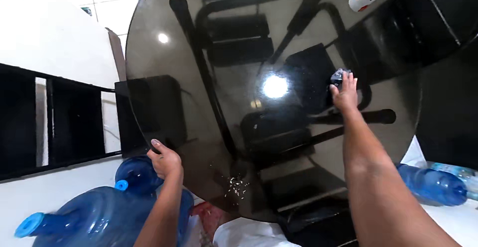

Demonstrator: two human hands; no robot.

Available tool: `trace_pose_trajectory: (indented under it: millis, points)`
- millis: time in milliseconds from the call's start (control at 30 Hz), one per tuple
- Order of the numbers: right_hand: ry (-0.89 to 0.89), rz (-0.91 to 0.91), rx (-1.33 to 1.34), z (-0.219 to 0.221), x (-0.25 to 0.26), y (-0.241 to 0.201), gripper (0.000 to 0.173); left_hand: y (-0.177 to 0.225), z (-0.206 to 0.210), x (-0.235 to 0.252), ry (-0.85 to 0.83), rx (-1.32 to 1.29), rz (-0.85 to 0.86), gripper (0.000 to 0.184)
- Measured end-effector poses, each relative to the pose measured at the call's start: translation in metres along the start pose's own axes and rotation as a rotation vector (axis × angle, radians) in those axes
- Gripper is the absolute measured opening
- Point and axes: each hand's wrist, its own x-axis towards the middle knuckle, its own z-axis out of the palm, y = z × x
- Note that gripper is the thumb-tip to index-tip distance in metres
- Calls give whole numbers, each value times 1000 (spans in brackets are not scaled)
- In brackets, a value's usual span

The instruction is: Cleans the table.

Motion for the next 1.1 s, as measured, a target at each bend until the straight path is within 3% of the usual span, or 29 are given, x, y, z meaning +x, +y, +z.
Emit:
trace_pose_trajectory:
  millis: [100,200,400,467,533,600,700,800,900,967,1033,1100]
  points:
    - [-8,14,-75,24,-12,-25,61,1,-1,-1,16,-2,18,73]
    - [9,-174,7,43,-61,-80,52,3,1,-5,14,-19,21,75]
    - [-261,-589,286,80,-237,-214,48,-1,3,-3,41,-11,59,78]
    - [-345,-759,475,79,-271,-231,40,-1,2,-4,31,-25,75,79]
    - [-350,-808,617,69,-274,-229,32,-3,2,-5,33,-19,78,80]
    - [-269,-707,692,44,-252,-210,33,-1,3,-6,45,-13,97,82]
    - [-31,-507,627,-8,-199,-140,35,3,-1,-12,51,-29,102,78]
    - [177,-165,439,-80,-152,-42,36,4,-1,-13,46,-45,100,77]
    - [195,272,148,-125,-122,64,42,-1,3,-4,49,-25,85,81]
    - [134,435,36,-117,-113,144,48,0,2,-7,47,-26,74,80]
    - [-17,444,-60,-86,-117,212,64,5,0,-11,39,-39,62,78]
    - [13,443,-83,-60,-121,233,68,2,3,-8,43,-28,61,80]
